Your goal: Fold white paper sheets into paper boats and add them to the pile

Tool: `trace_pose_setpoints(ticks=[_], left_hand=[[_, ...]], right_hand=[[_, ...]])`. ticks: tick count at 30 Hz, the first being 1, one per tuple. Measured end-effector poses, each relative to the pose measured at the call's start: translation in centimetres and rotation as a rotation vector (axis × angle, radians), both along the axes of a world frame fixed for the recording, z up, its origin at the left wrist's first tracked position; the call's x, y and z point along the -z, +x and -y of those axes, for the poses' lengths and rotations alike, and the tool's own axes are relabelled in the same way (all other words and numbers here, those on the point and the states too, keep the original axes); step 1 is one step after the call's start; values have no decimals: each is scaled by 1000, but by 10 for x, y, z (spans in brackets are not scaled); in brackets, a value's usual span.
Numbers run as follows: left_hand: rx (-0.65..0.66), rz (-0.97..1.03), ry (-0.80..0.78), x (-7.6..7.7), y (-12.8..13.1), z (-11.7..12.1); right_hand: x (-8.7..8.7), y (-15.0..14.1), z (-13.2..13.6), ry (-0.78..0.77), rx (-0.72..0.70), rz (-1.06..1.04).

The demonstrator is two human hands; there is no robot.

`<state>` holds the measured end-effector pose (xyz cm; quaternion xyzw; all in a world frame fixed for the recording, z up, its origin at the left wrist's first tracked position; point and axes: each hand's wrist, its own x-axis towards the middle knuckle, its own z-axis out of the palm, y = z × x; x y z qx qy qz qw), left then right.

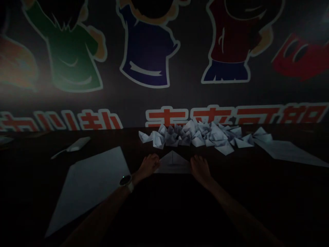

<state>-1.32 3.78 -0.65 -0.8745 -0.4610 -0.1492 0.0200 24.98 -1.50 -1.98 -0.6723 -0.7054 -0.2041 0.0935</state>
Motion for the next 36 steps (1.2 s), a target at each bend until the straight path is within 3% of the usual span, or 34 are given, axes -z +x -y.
trace_pose_setpoints(ticks=[2,4,8,10,14,20,23,25,27,31,36], left_hand=[[2,-6,-2,0,0,0],[-3,-20,-12,-1,1,1],[8,-31,-6,-2,1,1],[13,-24,9,-1,1,1],[18,-18,26,-1,0,3],[-25,-39,110,-11,9,11],[80,-24,149,-9,23,28],[232,-17,158,-1,33,43],[293,6,137,7,39,56],[310,21,58,13,38,69],[313,30,16,2,28,69]], right_hand=[[-3,-3,2,51,4,23],[-6,-9,4,65,-86,29],[-4,-25,7,-66,-522,-59],[-2,-30,9,-175,-633,-140],[-1,-31,11,-333,-669,-254],[-2,-27,11,-398,-653,-267],[4,-26,7,-377,-667,-238],[9,-25,4,-352,-685,-209],[14,-23,1,-324,-716,-184],[17,-22,-2,-292,-748,-179],[17,-23,-1,-309,-705,-184]])
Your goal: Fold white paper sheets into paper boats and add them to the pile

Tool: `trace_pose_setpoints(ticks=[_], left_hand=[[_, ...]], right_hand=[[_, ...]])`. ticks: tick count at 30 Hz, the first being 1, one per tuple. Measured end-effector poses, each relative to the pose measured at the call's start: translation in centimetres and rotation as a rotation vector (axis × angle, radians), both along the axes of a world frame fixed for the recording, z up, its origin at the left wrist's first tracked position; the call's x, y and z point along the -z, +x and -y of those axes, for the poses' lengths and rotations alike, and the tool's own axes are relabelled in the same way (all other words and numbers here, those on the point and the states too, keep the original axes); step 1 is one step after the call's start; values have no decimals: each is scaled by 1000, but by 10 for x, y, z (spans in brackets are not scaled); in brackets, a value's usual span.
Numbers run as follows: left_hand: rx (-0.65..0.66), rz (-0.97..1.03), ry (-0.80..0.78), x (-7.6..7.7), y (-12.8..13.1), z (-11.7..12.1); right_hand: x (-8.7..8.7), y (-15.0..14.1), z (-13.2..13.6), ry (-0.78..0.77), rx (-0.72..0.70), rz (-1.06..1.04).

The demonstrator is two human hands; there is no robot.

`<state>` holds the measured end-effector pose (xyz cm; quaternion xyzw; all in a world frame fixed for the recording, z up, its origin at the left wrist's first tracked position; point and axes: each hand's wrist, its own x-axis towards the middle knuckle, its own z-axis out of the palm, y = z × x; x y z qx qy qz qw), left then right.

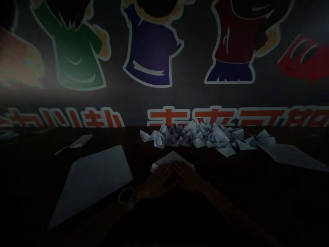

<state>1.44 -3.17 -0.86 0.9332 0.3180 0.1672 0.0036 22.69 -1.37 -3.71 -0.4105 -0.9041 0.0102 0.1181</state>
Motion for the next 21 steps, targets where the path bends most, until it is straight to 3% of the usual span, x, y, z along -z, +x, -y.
trace_pose_setpoints(ticks=[13,17,21], left_hand=[[-155,-139,-116,-13,-75,-3],[-142,-178,-70,-23,-73,-3],[-151,-123,51,-23,-51,-11]], right_hand=[[-12,-2,8,-87,36,-24],[-12,-2,8,-88,26,-34],[-8,0,7,-82,33,-39]])
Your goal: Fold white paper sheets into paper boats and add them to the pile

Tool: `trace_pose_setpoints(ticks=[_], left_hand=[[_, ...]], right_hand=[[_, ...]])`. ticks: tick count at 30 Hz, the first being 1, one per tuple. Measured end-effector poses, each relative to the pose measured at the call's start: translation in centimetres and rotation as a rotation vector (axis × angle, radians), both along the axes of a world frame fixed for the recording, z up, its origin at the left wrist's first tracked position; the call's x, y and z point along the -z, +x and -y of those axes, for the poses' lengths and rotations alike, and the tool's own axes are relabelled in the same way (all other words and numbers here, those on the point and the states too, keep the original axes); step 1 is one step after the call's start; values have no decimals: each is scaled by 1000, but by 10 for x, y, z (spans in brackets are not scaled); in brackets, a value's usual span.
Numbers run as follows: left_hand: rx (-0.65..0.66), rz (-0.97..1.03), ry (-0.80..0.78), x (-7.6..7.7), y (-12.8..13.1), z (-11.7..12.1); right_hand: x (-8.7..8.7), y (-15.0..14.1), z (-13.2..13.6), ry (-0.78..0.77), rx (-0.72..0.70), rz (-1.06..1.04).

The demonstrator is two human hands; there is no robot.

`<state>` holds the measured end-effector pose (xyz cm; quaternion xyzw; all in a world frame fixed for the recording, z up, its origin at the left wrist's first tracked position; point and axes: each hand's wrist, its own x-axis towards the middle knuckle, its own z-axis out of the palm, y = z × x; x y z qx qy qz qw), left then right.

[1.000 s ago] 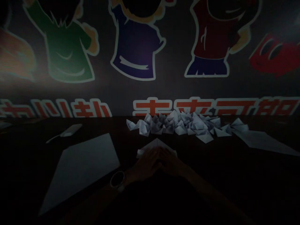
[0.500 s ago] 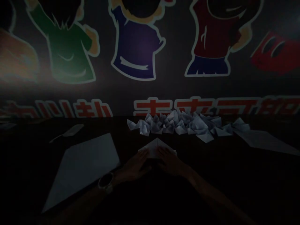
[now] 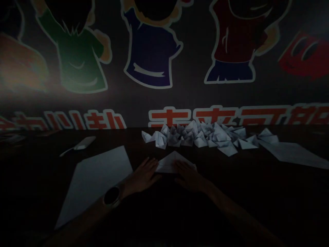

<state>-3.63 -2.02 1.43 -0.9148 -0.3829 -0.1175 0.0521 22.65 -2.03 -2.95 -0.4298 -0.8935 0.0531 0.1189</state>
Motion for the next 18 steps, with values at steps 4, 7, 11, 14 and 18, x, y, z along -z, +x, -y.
trace_pose_setpoints(ticks=[4,7,11,14,18], left_hand=[[147,51,6,13,29,-24],[216,27,-35,27,43,-43],[215,47,1,42,47,-53],[197,48,11,46,45,-53],[202,36,18,44,46,-51]], right_hand=[[0,0,0,8,-1,2],[-2,-2,1,10,-15,-19],[0,1,5,24,93,-54],[3,6,10,58,166,-42],[1,4,17,96,137,7]])
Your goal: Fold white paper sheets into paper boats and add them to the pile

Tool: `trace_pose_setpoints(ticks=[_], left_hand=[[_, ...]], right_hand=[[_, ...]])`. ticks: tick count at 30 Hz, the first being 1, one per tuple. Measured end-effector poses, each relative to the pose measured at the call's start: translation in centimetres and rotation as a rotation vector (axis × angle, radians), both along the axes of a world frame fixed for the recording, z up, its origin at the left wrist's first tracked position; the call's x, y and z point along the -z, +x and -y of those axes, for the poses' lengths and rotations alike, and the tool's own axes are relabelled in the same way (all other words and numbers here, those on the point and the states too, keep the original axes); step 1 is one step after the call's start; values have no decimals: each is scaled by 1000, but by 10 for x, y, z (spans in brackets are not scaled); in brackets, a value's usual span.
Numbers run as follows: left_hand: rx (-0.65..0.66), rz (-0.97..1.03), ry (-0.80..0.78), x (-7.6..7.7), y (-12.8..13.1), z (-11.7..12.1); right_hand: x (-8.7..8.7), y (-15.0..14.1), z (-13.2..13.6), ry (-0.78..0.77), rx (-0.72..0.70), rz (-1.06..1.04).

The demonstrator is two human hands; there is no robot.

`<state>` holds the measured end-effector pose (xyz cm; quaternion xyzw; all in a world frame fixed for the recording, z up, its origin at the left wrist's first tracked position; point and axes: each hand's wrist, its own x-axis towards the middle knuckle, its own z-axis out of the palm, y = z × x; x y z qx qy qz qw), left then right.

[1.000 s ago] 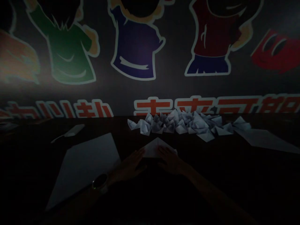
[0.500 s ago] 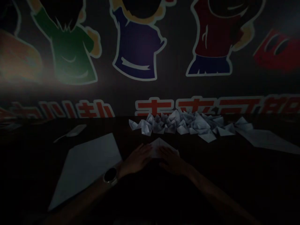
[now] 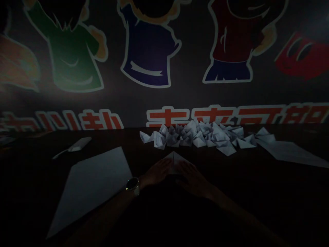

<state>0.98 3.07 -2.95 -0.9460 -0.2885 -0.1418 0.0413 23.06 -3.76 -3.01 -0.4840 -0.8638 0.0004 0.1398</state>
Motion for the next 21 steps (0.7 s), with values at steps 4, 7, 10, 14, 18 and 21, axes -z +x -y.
trace_pose_setpoints(ticks=[4,7,10,14,18,21], left_hand=[[-20,-6,4,-2,2,0],[-19,-23,1,-2,2,0],[-30,-33,-15,-2,1,-1],[-21,-15,-46,-1,0,-1],[-36,22,-125,-2,1,-4],[-28,108,-192,-4,-1,-6]], right_hand=[[-3,-10,5,1,19,15],[0,-7,9,-1,1,0],[10,10,15,68,56,-19],[19,33,26,193,158,1],[10,34,29,240,226,58],[-10,24,20,261,285,108]])
